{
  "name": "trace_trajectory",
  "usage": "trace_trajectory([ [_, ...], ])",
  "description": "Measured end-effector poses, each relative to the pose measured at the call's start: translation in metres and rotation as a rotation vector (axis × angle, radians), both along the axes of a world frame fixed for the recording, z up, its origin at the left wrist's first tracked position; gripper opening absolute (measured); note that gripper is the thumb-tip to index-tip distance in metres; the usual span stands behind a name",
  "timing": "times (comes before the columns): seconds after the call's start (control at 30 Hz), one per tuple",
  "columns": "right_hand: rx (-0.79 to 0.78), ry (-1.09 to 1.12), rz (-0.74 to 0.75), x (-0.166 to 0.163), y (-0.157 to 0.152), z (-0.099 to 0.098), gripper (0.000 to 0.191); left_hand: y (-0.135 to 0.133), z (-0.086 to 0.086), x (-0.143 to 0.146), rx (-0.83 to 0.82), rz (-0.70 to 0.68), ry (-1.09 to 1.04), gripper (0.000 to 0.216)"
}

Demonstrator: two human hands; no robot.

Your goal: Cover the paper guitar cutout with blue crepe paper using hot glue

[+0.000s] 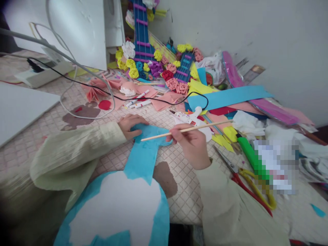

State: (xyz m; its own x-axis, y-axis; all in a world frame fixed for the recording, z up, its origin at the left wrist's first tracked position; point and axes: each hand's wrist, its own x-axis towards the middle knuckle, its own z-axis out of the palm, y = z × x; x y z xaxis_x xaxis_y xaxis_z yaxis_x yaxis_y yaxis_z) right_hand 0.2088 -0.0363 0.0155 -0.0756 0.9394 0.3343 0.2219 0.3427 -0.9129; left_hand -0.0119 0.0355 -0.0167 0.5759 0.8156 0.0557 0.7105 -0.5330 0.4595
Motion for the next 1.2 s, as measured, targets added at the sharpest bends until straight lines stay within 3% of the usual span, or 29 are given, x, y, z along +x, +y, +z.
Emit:
trace_trajectory([
  [0.1,-0.137,-0.062,0.028,-0.007,0.004,-0.007,0.013,0.003,-0.004,-0.001,0.003,-0.022,-0.006,0.041],
  [0.43,-0.367,0.108,0.044,-0.001,0.015,-0.025,0.019,-0.004,0.003,0.002,-0.019,0.024,0.001,0.041],
  [1.2,-0.417,0.196,0.044,0.001,0.015,-0.025,0.017,0.001,-0.005,0.000,0.018,-0.018,-0.016,0.041],
])
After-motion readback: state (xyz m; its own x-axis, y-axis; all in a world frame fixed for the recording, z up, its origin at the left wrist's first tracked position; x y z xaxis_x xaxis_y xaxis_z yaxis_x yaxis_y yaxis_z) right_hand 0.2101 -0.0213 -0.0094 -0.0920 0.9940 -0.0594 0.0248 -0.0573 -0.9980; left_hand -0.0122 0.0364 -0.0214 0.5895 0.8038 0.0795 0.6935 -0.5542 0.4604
